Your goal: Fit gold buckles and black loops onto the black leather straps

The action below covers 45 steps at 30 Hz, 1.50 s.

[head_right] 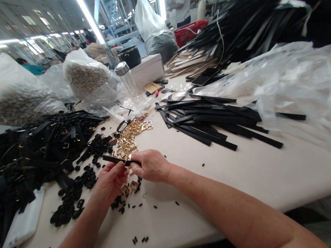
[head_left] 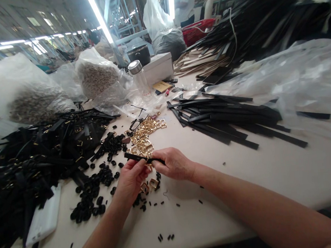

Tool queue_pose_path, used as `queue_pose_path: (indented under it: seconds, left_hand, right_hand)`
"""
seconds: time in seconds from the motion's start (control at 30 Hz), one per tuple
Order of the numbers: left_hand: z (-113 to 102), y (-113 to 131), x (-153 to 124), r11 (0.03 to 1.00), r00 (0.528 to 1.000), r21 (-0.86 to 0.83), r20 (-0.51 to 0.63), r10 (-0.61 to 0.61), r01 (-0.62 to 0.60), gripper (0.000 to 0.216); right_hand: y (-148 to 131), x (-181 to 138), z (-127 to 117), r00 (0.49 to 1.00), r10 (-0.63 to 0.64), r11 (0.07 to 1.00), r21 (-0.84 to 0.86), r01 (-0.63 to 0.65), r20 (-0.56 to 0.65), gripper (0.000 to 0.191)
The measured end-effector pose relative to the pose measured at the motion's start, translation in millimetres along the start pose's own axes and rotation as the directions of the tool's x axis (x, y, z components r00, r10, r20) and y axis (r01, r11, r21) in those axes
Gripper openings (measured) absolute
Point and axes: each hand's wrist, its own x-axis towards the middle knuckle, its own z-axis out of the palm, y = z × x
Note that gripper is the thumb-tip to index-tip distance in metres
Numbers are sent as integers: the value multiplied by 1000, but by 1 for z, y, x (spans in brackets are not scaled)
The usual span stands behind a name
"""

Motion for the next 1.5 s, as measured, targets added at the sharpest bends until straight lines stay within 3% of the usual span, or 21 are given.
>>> queue_pose_path:
  seconds: [0.23,0.47,0.77,0.93,1.13,1.3,1.5]
  left_hand:
    - [-6,4,4,986,991,117,-57,123,-116,31]
    - [-3,1,4,990,996,114,11,88,-88,29]
    - [0,1,-2,938,963,223,6,271,-265,27]
    - [1,-1,-1,949,968,198,3,251,-247,27]
    - [5,-1,-1,967,976,134,39,216,-219,32]
    - [-1,-2,1,973,978,97,55,203,-207,22]
    - [2,-1,-1,979,984,100,34,174,-177,22]
  right_hand:
    - [2,-1,0,1000,-8,1000,-4,8,-2,11]
    - [0,0,2,999,1,992,128,-6,41,16]
    - [-5,-1,-1,998,23,989,147,-30,50,21]
    - [-6,-1,-1,998,13,993,119,-20,64,21]
    - [-4,-1,-2,992,55,966,247,-83,117,25]
    - [-6,-2,1,981,38,941,323,-99,189,26]
    - [-10,-1,2,986,38,974,213,-72,161,25]
